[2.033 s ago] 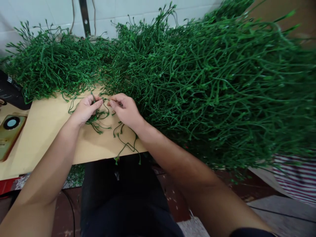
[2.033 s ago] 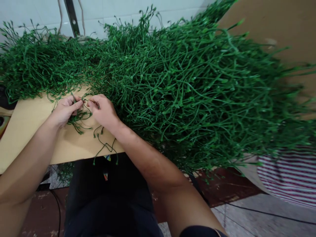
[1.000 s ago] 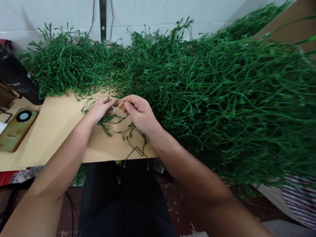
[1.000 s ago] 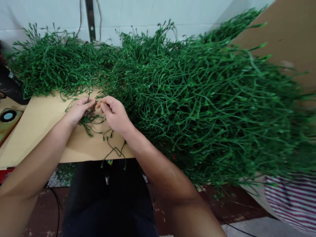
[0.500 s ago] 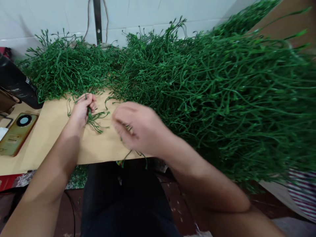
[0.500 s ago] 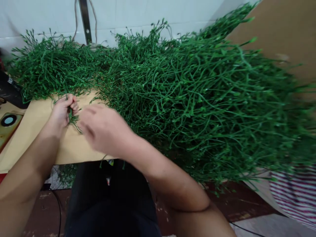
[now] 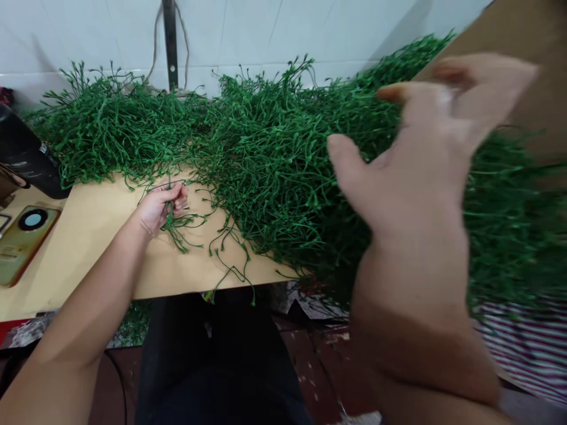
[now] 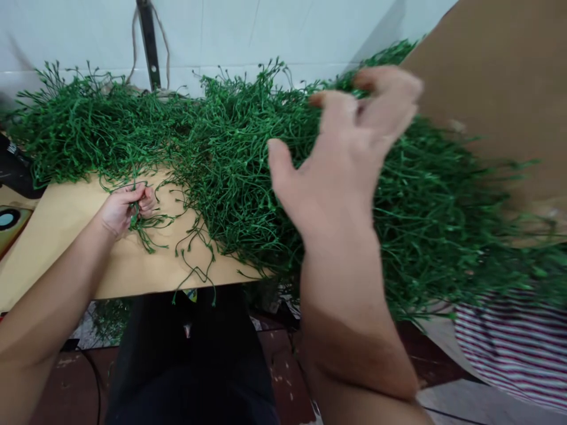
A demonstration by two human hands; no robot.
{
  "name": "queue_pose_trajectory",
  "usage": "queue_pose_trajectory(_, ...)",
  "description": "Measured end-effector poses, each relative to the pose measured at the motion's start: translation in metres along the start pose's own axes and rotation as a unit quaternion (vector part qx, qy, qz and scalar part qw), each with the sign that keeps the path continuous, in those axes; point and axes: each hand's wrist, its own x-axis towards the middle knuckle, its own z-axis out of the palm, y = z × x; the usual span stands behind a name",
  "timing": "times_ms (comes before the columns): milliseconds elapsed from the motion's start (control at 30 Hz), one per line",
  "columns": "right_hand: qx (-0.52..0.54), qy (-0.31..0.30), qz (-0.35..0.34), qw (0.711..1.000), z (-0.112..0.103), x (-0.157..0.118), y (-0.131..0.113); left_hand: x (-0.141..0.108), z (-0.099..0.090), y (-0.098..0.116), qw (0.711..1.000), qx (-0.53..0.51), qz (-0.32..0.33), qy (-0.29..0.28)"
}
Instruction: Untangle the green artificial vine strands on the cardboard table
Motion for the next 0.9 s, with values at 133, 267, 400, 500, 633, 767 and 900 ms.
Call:
queue_pose_trajectory(133, 0.062, -0.072, 0.026, 0.995, 0.031, -0.002, -0.068, 0.0, 0.0, -0.001, 1.0, 0.018, -0.006, -0.01)
queue_pose_trajectory(267, 0.203, -0.241, -0.009, 0.949, 0.067, 0.0, -0.117, 0.004, -0.002, -0.007, 0.998, 0.053, 0.012, -0.009)
queue_pose_trajectory(400, 0.248, -0.349, 0.038, 0.903, 0.097, 0.005, -0.126, 0.008, -0.005, -0.013, 0.997, 0.078, 0.009, 0.028)
queue_pose_trajectory(500, 0.225, -0.328, 0.05, 0.916, 0.104, 0.007, -0.121, 0.01, -0.005, -0.016, 0.992, 0.121, 0.009, 0.031)
queue_pose_trajectory(633, 0.206, -0.328, 0.036, 0.921, 0.105, 0.007, -0.116, 0.011, -0.005, -0.014, 0.988, 0.151, 0.016, 0.024)
queue_pose_trajectory(767, 0.176, -0.358, 0.032, 0.916, 0.105, 0.006, -0.116, 0.009, -0.006, -0.007, 0.992, 0.128, -0.009, 0.001)
queue_pose_trajectory(900, 0.137, -0.384, 0.0, 0.913, 0.104, 0.002, -0.119, 0.008, -0.008, -0.002, 0.99, 0.118, -0.07, 0.001)
